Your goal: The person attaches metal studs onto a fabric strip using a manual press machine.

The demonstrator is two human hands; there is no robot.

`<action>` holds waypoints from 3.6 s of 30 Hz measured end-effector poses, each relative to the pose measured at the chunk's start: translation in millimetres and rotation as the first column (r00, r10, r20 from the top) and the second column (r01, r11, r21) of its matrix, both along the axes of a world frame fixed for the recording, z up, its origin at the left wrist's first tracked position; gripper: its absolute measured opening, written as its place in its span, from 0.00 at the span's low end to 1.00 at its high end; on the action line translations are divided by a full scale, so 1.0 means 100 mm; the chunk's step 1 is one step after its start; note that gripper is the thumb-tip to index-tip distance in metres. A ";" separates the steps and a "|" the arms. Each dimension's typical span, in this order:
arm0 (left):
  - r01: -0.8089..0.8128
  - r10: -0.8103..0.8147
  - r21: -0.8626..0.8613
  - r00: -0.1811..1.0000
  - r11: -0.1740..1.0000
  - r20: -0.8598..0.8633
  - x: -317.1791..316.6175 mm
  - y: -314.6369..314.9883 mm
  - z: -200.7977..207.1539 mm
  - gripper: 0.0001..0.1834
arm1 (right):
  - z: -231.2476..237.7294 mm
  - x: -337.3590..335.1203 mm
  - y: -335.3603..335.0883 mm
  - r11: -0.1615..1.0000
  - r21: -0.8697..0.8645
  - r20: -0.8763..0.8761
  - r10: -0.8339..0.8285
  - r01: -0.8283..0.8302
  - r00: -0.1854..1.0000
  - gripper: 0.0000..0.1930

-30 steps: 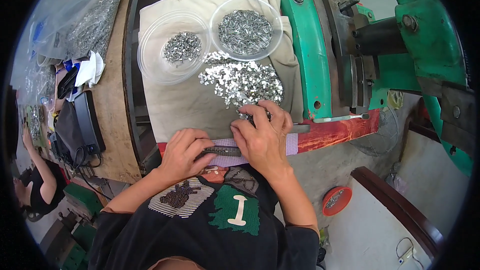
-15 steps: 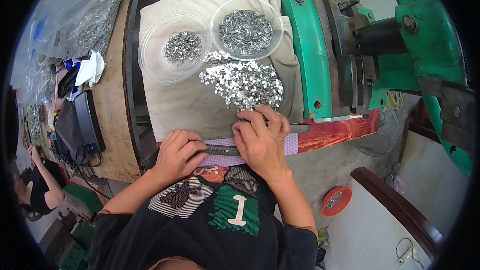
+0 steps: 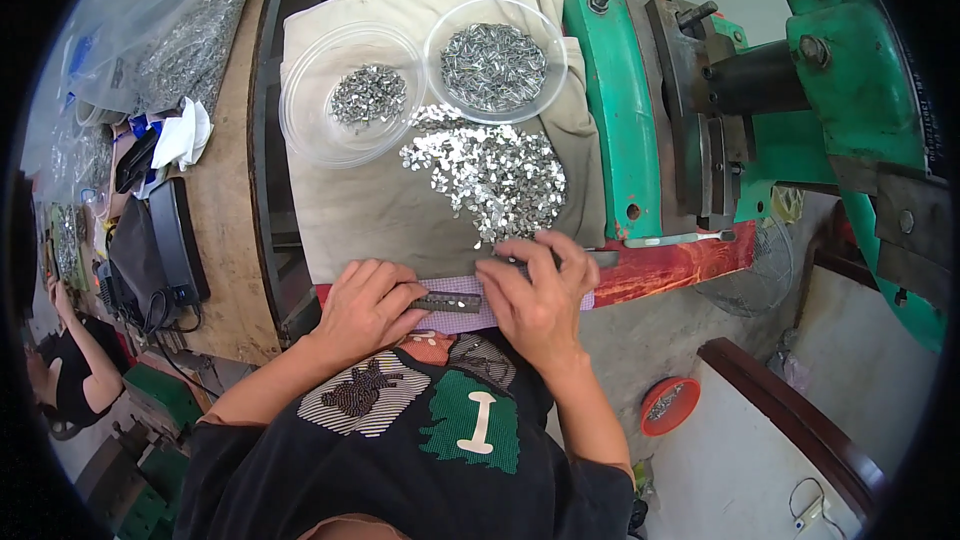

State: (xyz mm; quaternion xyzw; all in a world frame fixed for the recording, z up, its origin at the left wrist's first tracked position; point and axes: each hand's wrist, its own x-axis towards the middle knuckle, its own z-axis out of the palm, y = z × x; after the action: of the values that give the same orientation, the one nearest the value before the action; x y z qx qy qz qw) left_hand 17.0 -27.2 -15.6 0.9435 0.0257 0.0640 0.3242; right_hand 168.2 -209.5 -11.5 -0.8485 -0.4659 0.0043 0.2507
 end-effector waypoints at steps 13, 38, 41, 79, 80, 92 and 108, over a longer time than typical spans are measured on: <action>-0.019 0.021 -0.044 0.999 0.999 0.037 0.04 0.00 0.04 0.14 | 0.02 0.04 0.29 0.992 -0.022 0.058 -0.121 0.123 0.991 0.06; 0.006 0.001 -0.071 0.995 0.997 0.097 0.11 -0.13 -0.09 0.15 | 0.05 -0.10 0.00 0.997 0.046 -0.050 -0.063 0.065 0.997 0.09; 0.001 0.005 -0.071 0.996 0.998 0.090 0.13 -0.14 -0.08 0.14 | 0.00 0.07 0.13 0.997 0.021 0.045 -0.070 0.069 0.997 0.09; -0.063 0.068 -0.085 0.996 0.994 0.056 -0.08 0.04 0.02 0.14 | 0.04 -0.26 -0.13 0.999 0.026 -0.133 0.032 -0.029 0.991 0.11; -0.079 0.083 -0.076 0.995 0.994 0.053 -0.11 0.07 0.02 0.14 | 0.04 -0.26 -0.15 1.000 0.025 -0.143 0.022 -0.019 0.989 0.12; -0.107 0.108 -0.039 0.994 0.994 0.019 -0.21 0.17 0.08 0.13 | -0.03 -0.23 -0.15 0.997 -0.022 -0.095 0.069 -0.072 0.993 0.15; -0.047 0.031 0.119 0.992 0.992 0.126 0.06 0.42 -0.07 0.15 | -0.02 0.08 0.10 0.996 0.009 0.091 0.083 -0.084 0.992 0.15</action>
State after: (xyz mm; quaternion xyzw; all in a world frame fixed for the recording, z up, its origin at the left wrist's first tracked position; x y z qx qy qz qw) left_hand 22.8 15.2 -22.4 0.9550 0.0201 0.1302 0.2658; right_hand 176.6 -199.2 -13.1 -0.8261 -0.5118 -0.0266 0.2345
